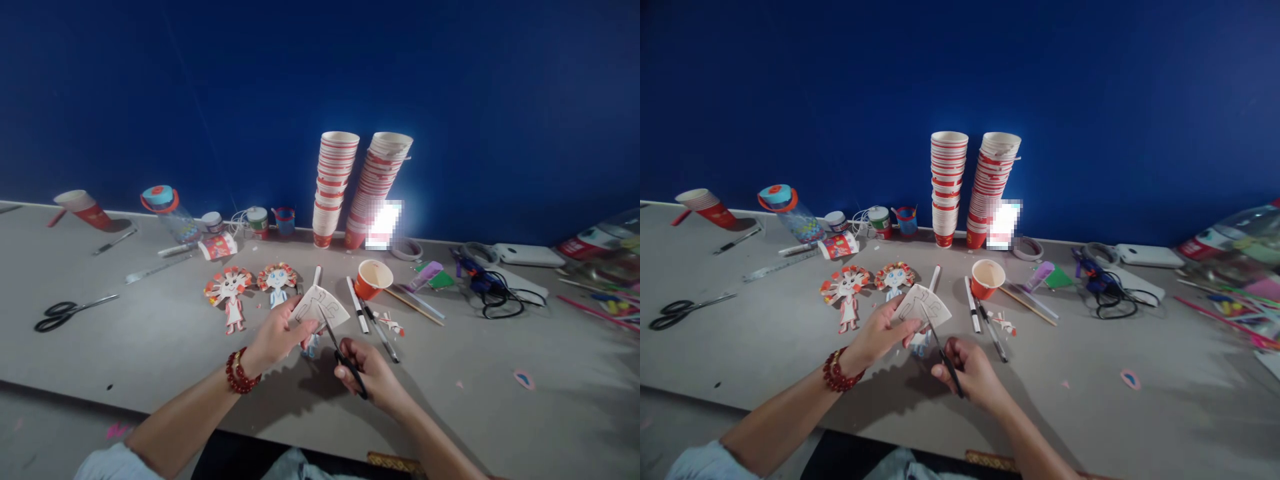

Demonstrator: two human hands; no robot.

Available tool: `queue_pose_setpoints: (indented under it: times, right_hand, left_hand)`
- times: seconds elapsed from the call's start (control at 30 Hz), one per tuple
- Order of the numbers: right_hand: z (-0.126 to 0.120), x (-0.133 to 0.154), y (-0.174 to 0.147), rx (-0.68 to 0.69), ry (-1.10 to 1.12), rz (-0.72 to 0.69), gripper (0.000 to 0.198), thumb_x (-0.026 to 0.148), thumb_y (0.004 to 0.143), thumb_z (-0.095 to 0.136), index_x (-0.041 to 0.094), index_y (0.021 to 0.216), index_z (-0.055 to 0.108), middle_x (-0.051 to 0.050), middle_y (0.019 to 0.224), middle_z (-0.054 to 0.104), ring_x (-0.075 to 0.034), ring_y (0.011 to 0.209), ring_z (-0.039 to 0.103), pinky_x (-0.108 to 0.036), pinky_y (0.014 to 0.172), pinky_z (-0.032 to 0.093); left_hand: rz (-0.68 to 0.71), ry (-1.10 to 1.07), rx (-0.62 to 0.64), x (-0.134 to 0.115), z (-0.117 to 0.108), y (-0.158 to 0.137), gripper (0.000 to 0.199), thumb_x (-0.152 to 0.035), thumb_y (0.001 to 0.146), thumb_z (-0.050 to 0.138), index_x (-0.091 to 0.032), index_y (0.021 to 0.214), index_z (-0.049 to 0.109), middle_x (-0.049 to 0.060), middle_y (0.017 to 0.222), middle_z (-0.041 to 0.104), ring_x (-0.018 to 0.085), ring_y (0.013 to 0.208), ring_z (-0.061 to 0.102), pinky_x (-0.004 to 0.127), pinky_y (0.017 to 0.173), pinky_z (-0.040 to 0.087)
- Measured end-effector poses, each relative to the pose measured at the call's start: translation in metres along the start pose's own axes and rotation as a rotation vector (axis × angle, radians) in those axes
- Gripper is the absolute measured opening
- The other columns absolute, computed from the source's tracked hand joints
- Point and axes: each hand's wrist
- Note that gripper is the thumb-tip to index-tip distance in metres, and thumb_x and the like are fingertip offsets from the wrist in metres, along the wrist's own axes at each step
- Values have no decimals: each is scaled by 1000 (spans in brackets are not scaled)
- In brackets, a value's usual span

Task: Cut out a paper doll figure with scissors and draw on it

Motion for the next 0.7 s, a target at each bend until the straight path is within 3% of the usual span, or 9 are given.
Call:
queue_pose_setpoints:
  times: [0.7]
  right_hand:
    - [-5, 8, 0, 13, -111, -33, 62, 78, 68, 60, 23, 66, 33, 9, 52, 32, -8, 47, 27, -23, 45, 18]
  left_hand:
    - [-17, -44, -6, 4, -3, 2, 29, -35, 80, 66, -15, 99, 55, -4, 65, 59, 7, 47, 50, 19, 49, 42]
Point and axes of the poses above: each hand's wrist, its own y-axis towards the middle knuckle, its own z-axis out of the palm, x = y × z
